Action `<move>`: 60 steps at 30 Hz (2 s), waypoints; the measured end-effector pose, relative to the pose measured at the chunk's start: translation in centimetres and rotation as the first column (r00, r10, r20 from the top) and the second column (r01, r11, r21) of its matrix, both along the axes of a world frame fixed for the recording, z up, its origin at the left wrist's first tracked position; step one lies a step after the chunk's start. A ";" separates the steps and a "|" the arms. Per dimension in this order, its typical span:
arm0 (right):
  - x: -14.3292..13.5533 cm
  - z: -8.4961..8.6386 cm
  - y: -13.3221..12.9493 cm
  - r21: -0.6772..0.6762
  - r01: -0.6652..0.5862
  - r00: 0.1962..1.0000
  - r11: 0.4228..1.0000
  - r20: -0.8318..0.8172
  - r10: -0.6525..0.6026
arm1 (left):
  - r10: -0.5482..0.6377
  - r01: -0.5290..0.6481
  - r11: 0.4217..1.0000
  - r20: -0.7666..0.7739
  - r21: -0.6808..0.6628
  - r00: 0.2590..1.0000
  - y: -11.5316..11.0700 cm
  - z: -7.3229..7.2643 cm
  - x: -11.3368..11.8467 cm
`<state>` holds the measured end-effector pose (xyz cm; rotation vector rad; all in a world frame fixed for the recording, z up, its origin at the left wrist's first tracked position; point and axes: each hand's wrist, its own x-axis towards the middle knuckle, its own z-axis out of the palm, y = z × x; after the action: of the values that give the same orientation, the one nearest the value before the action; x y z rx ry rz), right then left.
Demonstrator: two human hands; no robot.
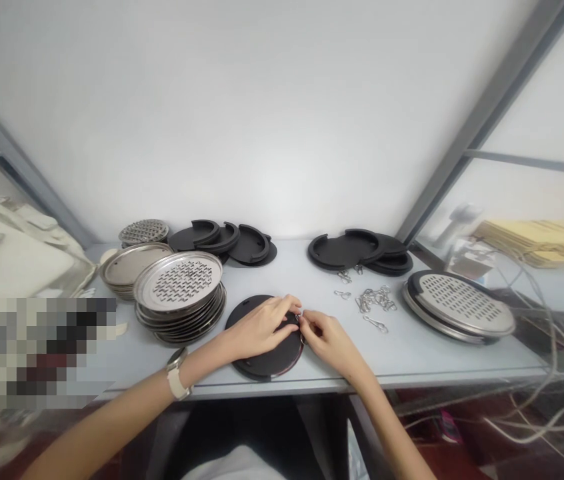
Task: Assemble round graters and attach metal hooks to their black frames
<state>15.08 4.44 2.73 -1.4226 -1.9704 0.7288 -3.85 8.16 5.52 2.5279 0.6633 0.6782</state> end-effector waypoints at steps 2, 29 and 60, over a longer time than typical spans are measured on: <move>0.0 0.0 0.0 0.003 0.002 1.000 1.000 0.000 -0.002 | -0.004 0.004 1.000 0.005 0.002 1.000 0.0 0.1 0.0; 0.0 -0.5 0.1 -0.007 0.019 0.999 1.000 -0.038 -0.020 | -0.027 0.027 1.000 -0.018 0.015 0.999 0.0 0.3 0.0; -0.1 -0.5 0.1 -0.023 0.033 0.997 0.999 -0.067 -0.034 | 0.001 -0.001 1.000 -0.012 0.018 1.000 0.1 0.2 0.1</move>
<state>14.99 4.57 2.20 -1.4218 -1.8882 0.7762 -3.74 8.29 5.68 2.5500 0.6660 0.6731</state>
